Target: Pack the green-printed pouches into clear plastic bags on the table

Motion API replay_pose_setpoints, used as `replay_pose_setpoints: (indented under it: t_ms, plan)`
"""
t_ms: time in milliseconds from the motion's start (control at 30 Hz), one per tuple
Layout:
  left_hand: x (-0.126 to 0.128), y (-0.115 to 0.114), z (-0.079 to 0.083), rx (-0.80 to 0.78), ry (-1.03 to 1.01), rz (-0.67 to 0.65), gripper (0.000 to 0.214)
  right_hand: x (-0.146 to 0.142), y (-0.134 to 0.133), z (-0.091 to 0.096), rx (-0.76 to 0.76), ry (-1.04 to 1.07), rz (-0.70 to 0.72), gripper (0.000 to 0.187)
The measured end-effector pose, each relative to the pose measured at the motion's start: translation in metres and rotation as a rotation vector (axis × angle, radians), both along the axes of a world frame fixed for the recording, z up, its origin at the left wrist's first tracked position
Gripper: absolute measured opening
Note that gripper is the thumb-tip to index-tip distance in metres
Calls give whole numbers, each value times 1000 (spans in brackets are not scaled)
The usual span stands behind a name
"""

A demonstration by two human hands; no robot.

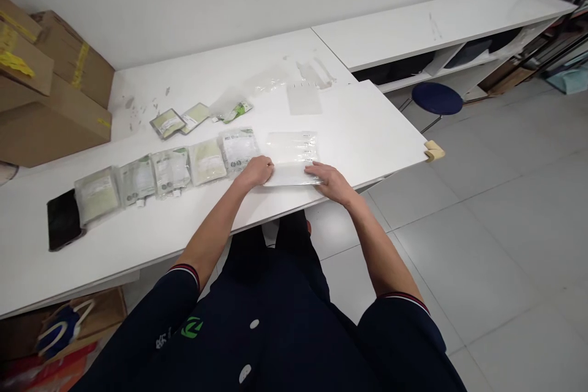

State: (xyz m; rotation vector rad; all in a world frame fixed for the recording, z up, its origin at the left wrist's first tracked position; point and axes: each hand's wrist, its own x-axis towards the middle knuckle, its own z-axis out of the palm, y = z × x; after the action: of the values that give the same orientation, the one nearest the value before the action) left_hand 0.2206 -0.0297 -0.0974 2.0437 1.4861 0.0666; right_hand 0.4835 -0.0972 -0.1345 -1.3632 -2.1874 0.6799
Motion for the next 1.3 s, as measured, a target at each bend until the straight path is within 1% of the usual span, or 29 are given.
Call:
replay_pose_setpoints:
  t_ms: [67,100,133,200,267,333,367,433,533,633,733,800,867,933,967,1033,1100,1133,1200,1267,1300]
  plan:
    - [-12,-5,6,-117,-80,-32,33,6,-3,1,-123,139,-36,41]
    - [-18,-9,8,-137,-126,-32,35,8,-4,3,-172,189,-61,38]
    - [-24,-14,9,-128,-179,-20,38,11,-5,5,-206,226,-89,34]
    - [-32,-27,9,-61,-333,28,43,13,-3,10,-253,275,-146,30]
    - [-36,-38,5,-13,-506,73,51,13,2,16,-298,307,-193,31]
    - [-33,-44,-2,-13,-588,96,53,10,13,20,-319,335,-211,35]
    - [-29,-45,-6,-9,-582,113,51,8,20,21,-314,348,-218,36]
    - [-18,-42,-14,41,-509,192,46,3,36,20,-280,348,-266,38]
    - [0,-29,-22,148,-407,327,45,-7,60,13,-251,240,-417,37]
    - [12,-18,-23,182,-322,348,59,-16,78,6,-248,106,-508,30]
    - [18,-12,-18,163,-141,338,65,-28,87,7,-261,-45,-545,27]
    - [22,-12,-14,169,30,308,64,-37,87,12,-284,-170,-575,28]
    - [27,-13,-10,215,203,268,60,-45,84,17,-272,-280,-625,33]
    - [31,-16,-9,324,329,213,51,-50,81,21,-246,-345,-692,41]
    - [33,-17,-10,397,360,163,47,-50,81,22,-246,-353,-724,46]
    - [35,-19,-16,537,366,30,45,-48,81,21,-298,-315,-763,52]
    - [36,-22,-26,621,348,-80,45,-42,83,18,-371,-231,-760,51]
    - [36,-25,-31,643,345,-103,45,-39,84,17,-404,-190,-747,49]
    - [36,-31,-41,659,346,-104,46,-35,86,13,-445,-132,-722,45]
    - [35,-39,-46,654,335,-94,47,-33,86,11,-440,-94,-712,42]
    - [35,-42,-46,644,321,-96,47,-34,86,10,-417,-71,-712,40]
